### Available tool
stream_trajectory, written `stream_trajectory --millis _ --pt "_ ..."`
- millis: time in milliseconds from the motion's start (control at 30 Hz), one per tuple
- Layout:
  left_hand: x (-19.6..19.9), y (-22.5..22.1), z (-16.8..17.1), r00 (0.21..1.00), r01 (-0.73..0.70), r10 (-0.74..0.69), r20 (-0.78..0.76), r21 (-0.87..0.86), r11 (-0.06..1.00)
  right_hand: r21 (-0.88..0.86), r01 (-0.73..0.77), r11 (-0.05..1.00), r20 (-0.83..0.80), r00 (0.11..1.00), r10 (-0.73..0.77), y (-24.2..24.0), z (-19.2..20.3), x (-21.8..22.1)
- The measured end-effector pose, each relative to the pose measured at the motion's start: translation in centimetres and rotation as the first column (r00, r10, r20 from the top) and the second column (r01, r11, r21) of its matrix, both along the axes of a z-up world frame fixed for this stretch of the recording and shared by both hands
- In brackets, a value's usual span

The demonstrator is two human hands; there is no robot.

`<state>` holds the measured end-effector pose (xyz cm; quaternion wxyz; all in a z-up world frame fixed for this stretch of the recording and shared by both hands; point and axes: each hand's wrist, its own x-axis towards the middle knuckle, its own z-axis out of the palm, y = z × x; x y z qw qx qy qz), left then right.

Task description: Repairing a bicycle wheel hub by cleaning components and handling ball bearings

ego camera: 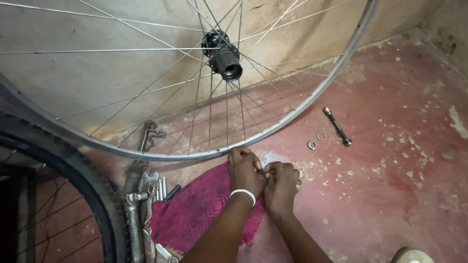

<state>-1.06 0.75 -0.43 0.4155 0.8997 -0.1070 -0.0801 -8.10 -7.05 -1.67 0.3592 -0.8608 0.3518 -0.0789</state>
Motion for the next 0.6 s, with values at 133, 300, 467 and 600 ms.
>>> stream_trajectory --millis 133,300,467,600 --pt "0.3 0.2 -0.5 0.996 -0.042 0.052 0.066 -0.156 0.987 -0.019 -0.002 1.000 0.175 0.985 0.005 0.2 1.4 -0.1" --pt "0.0 0.4 -1.2 0.996 -0.066 0.080 0.032 -0.301 0.951 -0.091 -0.058 0.994 0.255 0.964 0.079 0.1 -0.2 -0.8" --pt "0.1 0.4 -1.1 0.995 -0.055 0.072 0.063 -0.243 0.968 -0.005 -0.017 1.000 0.191 0.981 0.017 0.3 0.6 -0.5" --pt "0.2 0.2 -0.8 0.996 -0.067 0.078 0.043 -0.207 0.976 -0.004 0.024 1.000 0.081 0.996 -0.023 0.0 -0.1 0.0"
